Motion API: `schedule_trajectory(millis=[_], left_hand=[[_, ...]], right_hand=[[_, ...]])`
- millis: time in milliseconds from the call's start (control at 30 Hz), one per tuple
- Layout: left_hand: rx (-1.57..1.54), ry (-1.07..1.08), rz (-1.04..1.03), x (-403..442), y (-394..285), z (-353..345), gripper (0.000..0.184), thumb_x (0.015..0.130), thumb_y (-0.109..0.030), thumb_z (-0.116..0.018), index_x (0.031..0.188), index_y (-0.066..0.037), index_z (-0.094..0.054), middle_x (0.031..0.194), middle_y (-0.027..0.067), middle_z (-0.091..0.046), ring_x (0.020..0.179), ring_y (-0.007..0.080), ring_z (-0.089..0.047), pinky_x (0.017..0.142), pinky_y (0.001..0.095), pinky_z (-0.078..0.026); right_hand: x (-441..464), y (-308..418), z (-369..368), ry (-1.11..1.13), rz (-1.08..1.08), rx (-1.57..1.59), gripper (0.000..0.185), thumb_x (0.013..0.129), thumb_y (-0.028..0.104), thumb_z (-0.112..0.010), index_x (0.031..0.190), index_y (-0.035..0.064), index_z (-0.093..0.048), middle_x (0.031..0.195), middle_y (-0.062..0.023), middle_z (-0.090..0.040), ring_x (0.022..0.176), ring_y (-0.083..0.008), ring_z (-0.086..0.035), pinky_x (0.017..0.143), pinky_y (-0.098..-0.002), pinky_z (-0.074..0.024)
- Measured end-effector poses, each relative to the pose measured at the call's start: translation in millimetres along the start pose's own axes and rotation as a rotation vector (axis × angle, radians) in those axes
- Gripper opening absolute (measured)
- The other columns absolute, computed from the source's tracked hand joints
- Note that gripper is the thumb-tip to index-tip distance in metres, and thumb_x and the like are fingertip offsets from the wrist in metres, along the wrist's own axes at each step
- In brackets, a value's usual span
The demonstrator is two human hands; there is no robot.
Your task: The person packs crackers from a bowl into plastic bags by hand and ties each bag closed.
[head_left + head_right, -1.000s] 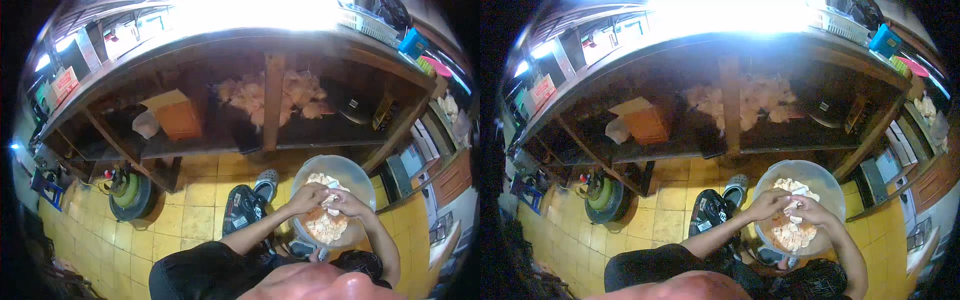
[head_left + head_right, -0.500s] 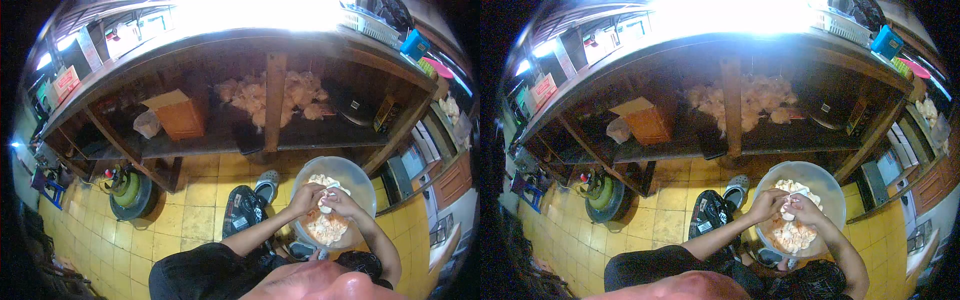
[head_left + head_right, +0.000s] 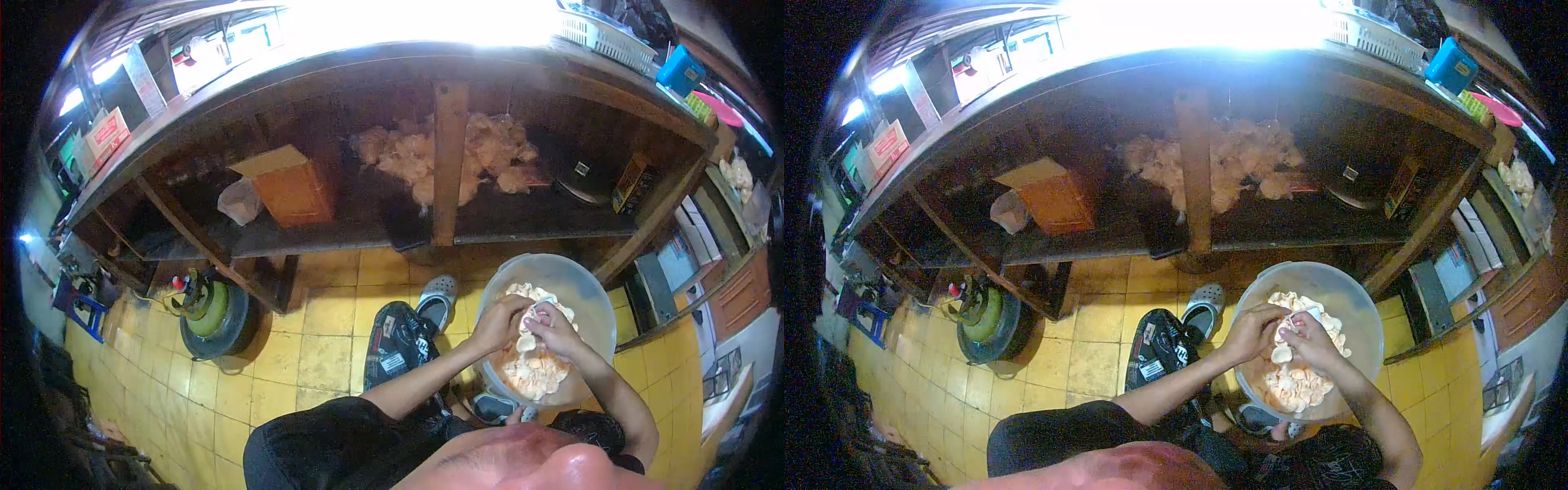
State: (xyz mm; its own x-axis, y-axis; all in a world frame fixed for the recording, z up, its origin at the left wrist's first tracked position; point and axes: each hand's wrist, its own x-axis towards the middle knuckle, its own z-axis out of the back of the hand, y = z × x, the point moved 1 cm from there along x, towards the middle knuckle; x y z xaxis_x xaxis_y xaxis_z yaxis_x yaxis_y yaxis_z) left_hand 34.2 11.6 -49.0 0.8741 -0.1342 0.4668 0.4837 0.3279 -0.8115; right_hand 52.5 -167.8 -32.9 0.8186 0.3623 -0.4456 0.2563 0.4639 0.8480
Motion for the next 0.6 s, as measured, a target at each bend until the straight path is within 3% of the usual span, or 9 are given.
schedule_trajectory(millis=[67,167,233,300,400,600], left_hand=[[0.028,-0.051,-0.02,0.1,-0.3,-0.5,0.024,0.088,-0.005,-0.06,0.111,-0.002,-0.067,0.102,0.0185,-0.069,0.092,0.0354,-0.068,0.081,0.04,-0.053],[0.01,-0.094,0.009,0.3,-3.3,-0.4,0.02,0.091,-0.007,-0.057,0.108,-0.002,-0.064,0.095,0.0171,-0.069,0.08,0.0293,-0.07,0.072,0.0379,-0.054],[-0.038,-0.089,0.056,1.4,-4.4,0.4,0.017,0.093,-0.008,-0.055,0.106,-0.002,-0.064,0.09,0.0157,-0.069,0.072,0.0251,-0.07,0.067,0.0364,-0.054],[-0.176,0.006,0.271,0.8,-3.3,3.0,0.014,0.096,-0.011,-0.054,0.1,-0.002,-0.063,0.084,0.0123,-0.068,0.062,0.0164,-0.067,0.059,0.0327,-0.052],[-0.177,-0.007,0.204,0.7,-6.4,7.4,0.014,0.096,-0.01,-0.054,0.101,-0.001,-0.063,0.081,0.0096,-0.068,0.063,0.0138,-0.065,0.059,0.0309,-0.052],[-0.14,-0.135,0.068,-1.4,10.7,-5.3,0.016,0.093,-0.004,-0.055,0.104,0.0,-0.066,0.084,0.0113,-0.069,0.065,0.0151,-0.065,0.062,0.0317,-0.053]], right_hand=[[-2.0,0.4,-4.5,-0.032,0.066,0.404,0.027,0.098,0.011,-0.06,0.121,0.0091,-0.045,0.108,-0.0068,-0.058,0.087,-0.0149,-0.062,0.069,-0.0321,-0.057],[8.6,-14.3,-0.2,0.008,0.177,0.536,0.035,0.095,0.008,-0.064,0.123,0.0087,-0.043,0.117,-0.0089,-0.055,0.101,-0.0181,-0.06,0.077,-0.0361,-0.0579],[7.8,-12.3,0.5,0.056,0.198,0.544,0.036,0.094,0.006,-0.064,0.123,0.0085,-0.043,0.115,-0.0083,-0.056,0.099,-0.0177,-0.061,0.078,-0.0358,-0.058],[9.4,-12.2,1.3,0.106,0.216,0.554,0.037,0.093,0.004,-0.064,0.124,0.0083,-0.043,0.113,-0.0078,-0.057,0.097,-0.0173,-0.062,0.078,-0.0356,-0.058],[10.8,-9.1,2.3,0.036,0.313,0.351,0.033,0.093,0.0,-0.063,0.119,0.0074,-0.044,0.109,-0.0098,-0.058,0.091,-0.0173,-0.065,0.074,-0.0309,-0.059],[9.2,-3.7,10.7,-0.025,0.434,-0.136,0.036,0.091,-0.003,-0.063,0.124,-0.0035,-0.051,0.118,-0.0134,-0.06,0.098,-0.0206,-0.068,0.077,-0.0312,-0.0593]])
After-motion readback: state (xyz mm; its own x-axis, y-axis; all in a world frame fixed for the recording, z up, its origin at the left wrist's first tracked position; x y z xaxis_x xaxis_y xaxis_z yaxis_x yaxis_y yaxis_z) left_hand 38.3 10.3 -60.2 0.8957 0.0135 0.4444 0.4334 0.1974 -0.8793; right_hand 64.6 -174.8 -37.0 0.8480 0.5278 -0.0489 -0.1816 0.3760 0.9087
